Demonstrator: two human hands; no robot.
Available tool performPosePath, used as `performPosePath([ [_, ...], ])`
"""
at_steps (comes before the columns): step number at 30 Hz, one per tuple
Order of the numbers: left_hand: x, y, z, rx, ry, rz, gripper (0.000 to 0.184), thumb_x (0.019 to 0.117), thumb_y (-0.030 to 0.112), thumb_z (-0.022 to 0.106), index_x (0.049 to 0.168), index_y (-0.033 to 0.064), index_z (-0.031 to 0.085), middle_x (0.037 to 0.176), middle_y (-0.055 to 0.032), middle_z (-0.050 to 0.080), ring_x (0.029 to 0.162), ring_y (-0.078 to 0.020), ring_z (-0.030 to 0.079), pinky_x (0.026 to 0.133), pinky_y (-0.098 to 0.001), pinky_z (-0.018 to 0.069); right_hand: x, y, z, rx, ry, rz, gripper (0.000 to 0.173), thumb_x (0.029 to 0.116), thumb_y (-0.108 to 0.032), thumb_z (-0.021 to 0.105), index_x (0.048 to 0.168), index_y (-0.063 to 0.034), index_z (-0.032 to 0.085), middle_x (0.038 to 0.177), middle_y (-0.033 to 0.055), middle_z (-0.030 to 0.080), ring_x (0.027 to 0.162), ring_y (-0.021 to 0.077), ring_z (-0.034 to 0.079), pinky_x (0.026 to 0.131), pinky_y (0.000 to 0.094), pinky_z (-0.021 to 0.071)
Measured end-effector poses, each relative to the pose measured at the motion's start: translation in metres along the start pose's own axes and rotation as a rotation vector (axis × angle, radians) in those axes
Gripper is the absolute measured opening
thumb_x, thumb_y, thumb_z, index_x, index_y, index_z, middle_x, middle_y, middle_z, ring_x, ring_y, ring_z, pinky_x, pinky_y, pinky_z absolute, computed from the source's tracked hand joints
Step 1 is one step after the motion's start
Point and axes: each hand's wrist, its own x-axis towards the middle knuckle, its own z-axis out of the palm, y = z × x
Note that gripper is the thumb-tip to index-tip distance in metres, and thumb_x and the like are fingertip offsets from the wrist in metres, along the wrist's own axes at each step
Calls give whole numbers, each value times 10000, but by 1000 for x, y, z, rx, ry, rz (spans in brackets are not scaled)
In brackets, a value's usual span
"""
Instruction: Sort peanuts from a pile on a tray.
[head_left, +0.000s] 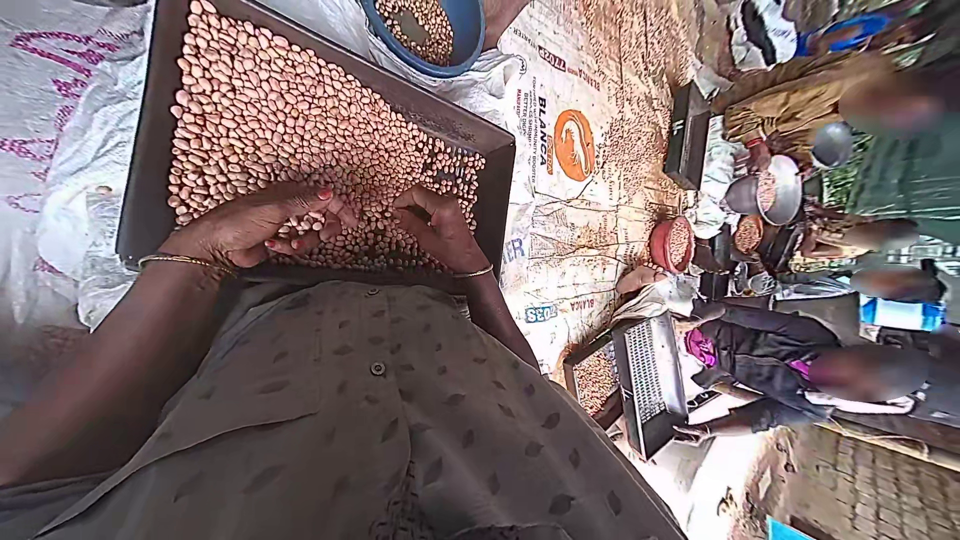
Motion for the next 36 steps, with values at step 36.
performPosePath([
  [36,76,44,35,97,181,-145,469,1111,450,324,961,159,660,711,50,598,473,-7,404,417,-147,279,-22,8,16,-364,-36,170,94,882,-77,671,913,11,679,918,164,684,731,286,674,617,474,544],
])
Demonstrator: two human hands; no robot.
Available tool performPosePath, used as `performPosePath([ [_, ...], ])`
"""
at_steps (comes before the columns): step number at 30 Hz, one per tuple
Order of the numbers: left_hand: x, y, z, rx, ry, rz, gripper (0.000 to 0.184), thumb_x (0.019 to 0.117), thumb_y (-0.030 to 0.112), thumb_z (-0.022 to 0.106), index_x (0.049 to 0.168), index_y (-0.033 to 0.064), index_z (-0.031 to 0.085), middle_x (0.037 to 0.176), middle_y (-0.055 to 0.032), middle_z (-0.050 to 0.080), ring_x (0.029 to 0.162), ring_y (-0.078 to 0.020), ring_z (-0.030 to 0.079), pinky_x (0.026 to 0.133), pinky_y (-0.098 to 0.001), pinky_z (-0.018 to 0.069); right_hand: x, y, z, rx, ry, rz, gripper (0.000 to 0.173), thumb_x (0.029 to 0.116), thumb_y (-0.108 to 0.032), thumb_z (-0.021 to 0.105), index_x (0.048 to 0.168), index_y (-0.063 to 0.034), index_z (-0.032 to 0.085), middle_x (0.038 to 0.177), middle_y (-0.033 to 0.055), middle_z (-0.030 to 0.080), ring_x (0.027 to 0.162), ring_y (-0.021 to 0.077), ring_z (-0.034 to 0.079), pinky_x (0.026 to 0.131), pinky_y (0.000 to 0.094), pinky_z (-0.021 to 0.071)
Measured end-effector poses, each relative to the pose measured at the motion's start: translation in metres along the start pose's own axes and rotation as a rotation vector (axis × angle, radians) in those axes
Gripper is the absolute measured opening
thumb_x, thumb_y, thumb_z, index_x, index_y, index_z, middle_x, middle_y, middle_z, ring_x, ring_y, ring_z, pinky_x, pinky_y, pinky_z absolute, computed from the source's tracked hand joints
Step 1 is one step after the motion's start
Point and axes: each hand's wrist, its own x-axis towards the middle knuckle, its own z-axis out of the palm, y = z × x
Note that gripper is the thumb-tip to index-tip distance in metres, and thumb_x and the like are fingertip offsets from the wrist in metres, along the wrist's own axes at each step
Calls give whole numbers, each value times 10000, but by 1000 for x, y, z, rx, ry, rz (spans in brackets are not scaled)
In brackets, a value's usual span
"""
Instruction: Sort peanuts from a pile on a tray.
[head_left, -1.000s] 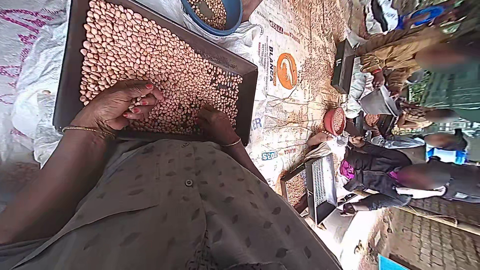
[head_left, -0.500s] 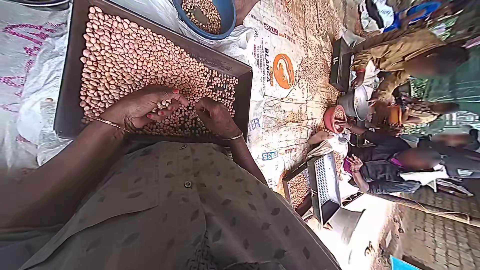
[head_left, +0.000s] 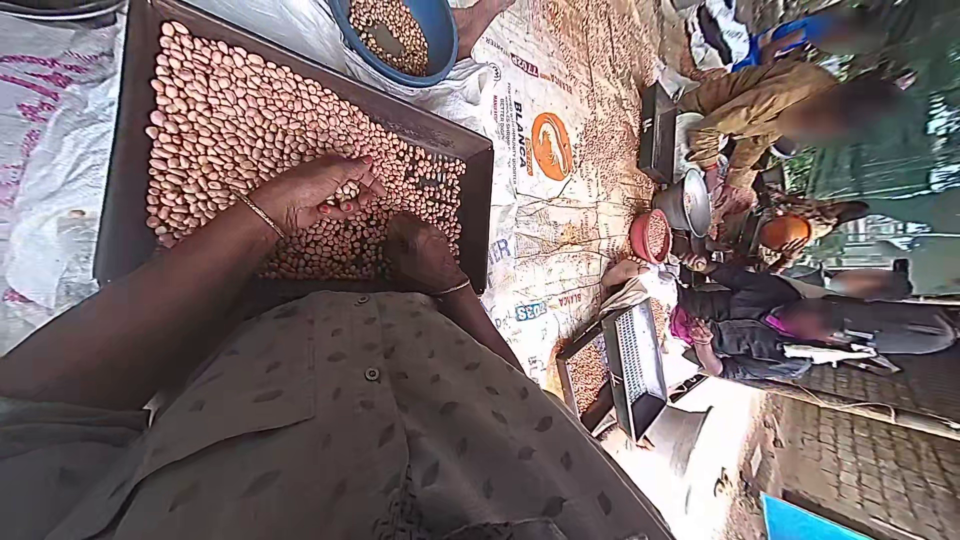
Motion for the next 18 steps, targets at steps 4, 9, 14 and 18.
performPosePath([
  [4,-6,-5,4,40,6,-138,426,1080,507,406,1016,178,668,897,16,634,804,-103,578,732,-289,466,2,-24,-24,512,158,-43,213,917,53,621,1128,82,630,1026,195,665,781,183,667,692,305,592],
  [9,2,1,-7,-191,4,3,254,1102,255,407,981,144,600,708,58,577,446,22,388,380,-111,277,18,4,-3,224,163,-76,99,924,5,644,983,56,705,912,170,710,743,221,680,687,372,578],
  [14,-1,3,-30,-342,-5,160,309,1115,218,332,941,161,580,629,97,493,406,42,323,361,-97,238,11,-8,20,-180,-43,-15,151,948,-33,632,1055,7,730,1107,198,706,922,340,727,756,489,606],
  [18,-3,4,-31,-333,15,195,298,1112,201,345,939,157,584,661,94,509,419,48,332,366,-90,252,8,-21,19,-297,-36,-15,163,913,-11,653,1061,13,718,1077,205,703,868,339,729,668,470,600],
])
